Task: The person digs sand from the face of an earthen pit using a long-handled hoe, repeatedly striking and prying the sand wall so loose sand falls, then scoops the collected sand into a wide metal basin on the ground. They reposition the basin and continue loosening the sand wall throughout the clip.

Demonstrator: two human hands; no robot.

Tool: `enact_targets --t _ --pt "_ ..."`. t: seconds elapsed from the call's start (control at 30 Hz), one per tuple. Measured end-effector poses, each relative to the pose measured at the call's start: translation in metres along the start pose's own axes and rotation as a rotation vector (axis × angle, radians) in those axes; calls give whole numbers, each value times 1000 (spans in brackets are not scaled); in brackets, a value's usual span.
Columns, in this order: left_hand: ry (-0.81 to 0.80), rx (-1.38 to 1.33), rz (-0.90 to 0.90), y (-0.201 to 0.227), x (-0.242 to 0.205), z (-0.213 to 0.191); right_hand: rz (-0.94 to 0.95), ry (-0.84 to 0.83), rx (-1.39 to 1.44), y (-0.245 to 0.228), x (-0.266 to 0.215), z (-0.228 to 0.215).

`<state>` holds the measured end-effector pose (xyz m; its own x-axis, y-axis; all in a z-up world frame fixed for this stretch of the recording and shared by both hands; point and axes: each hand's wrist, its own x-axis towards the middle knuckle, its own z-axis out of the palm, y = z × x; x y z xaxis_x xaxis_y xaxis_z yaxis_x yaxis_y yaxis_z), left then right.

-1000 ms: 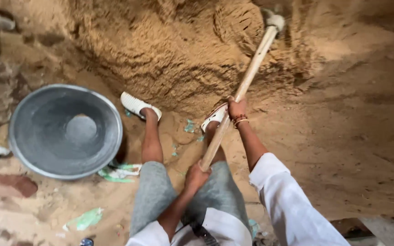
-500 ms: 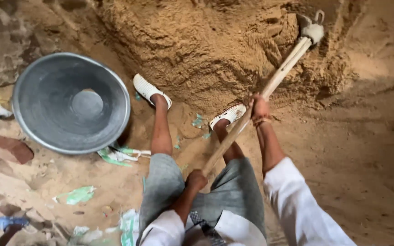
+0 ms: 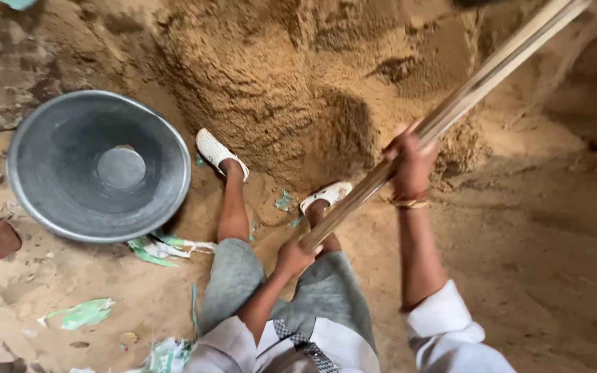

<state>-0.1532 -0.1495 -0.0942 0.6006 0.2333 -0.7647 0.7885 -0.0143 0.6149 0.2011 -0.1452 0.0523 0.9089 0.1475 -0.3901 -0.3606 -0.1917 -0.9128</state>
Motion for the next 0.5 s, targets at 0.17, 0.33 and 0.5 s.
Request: enact_targets --t 0.17,0.33,0.5 --pt "14 -53 221 125 46 -89 -225 23 16 -76 74 82" --pt "107 -95 -48 168 55 -137 -45 -1 -365 39 116 140" --pt "261 -411 -58 110 -3 -90 202 -192 -767 144 59 152"
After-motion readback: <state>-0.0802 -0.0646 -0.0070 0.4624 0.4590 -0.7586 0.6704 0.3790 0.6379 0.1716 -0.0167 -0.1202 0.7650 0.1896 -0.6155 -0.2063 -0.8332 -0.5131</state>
